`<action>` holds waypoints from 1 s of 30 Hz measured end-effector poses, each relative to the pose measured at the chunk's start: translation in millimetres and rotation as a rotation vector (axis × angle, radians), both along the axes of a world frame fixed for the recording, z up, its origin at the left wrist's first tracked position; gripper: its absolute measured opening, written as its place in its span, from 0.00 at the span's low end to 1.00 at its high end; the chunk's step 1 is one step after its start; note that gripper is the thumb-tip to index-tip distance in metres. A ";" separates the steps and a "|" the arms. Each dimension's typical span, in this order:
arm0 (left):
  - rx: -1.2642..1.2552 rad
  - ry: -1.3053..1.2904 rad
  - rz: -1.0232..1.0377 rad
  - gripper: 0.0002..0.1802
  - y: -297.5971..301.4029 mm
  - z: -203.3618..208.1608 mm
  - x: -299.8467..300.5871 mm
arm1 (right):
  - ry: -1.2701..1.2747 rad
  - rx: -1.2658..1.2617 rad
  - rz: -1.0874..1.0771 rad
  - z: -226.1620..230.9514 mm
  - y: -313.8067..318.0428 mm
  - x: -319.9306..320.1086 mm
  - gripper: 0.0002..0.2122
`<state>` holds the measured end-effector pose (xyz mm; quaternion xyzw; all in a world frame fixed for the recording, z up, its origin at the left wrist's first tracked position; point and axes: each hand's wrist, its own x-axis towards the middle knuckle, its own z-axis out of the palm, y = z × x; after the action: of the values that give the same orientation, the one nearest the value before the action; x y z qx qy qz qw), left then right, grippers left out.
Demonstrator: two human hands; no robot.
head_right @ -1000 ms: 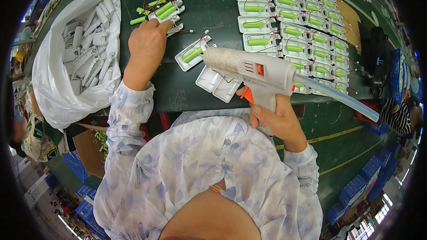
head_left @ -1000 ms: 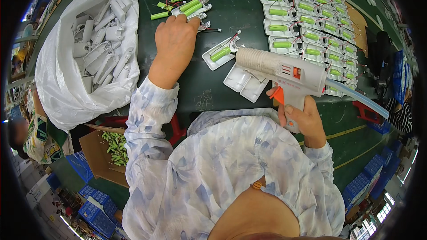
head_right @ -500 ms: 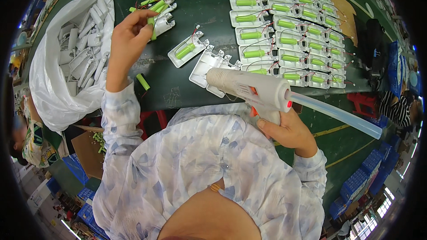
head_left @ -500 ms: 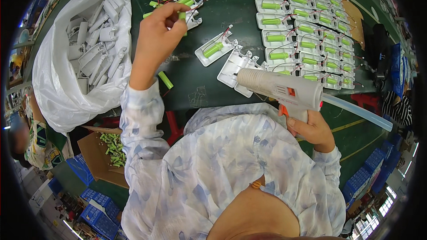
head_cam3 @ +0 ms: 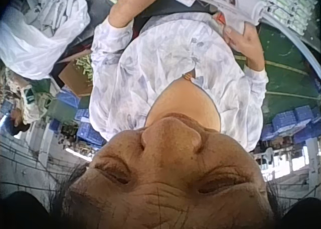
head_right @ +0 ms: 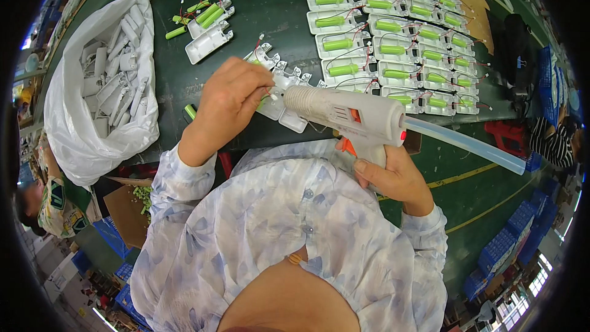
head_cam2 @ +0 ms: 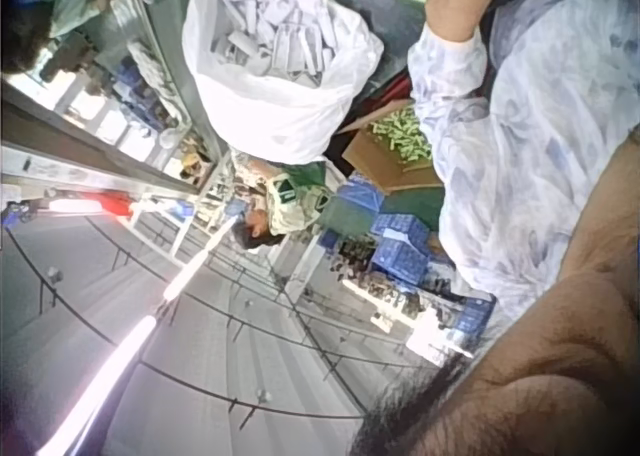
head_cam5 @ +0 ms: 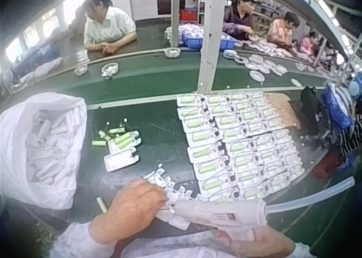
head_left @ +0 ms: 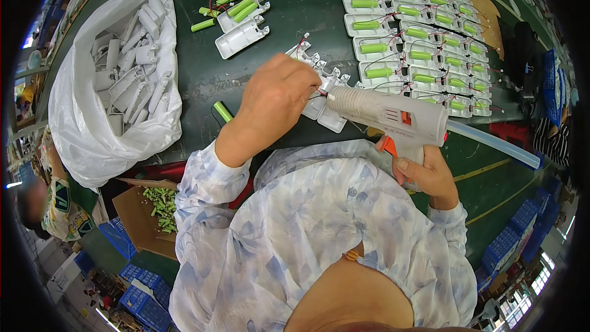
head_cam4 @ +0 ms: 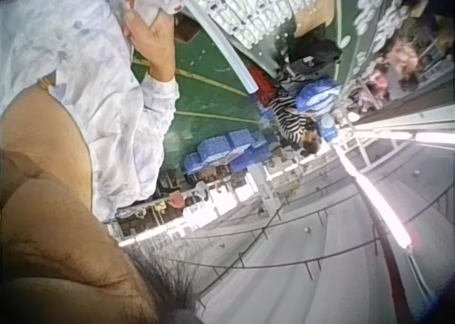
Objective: The person applies glue to rechargeable batteries with a glue gun, then mounts the batteries into plastic casings by hand on an assembly line.
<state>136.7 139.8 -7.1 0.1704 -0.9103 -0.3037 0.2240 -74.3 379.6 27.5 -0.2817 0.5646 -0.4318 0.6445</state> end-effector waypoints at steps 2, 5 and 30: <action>-0.104 0.014 0.002 0.09 0.7 -2.4 -6.3 | -0.013 0.004 -0.003 0.1 2.1 -1.1 0.29; -0.220 -0.001 0.028 0.07 6.3 -7.9 -12.6 | -0.020 0.022 -0.011 -3.0 5.2 -2.2 0.29; -0.313 -0.100 0.376 0.13 -3.3 13.7 61.9 | 0.011 -0.078 -0.112 -8.6 -11.0 11.1 0.15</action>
<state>198.6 136.5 6.6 0.3149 -0.9083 -0.1032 0.2552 -63.3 368.5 19.0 -0.2773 0.5658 -0.4873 0.6046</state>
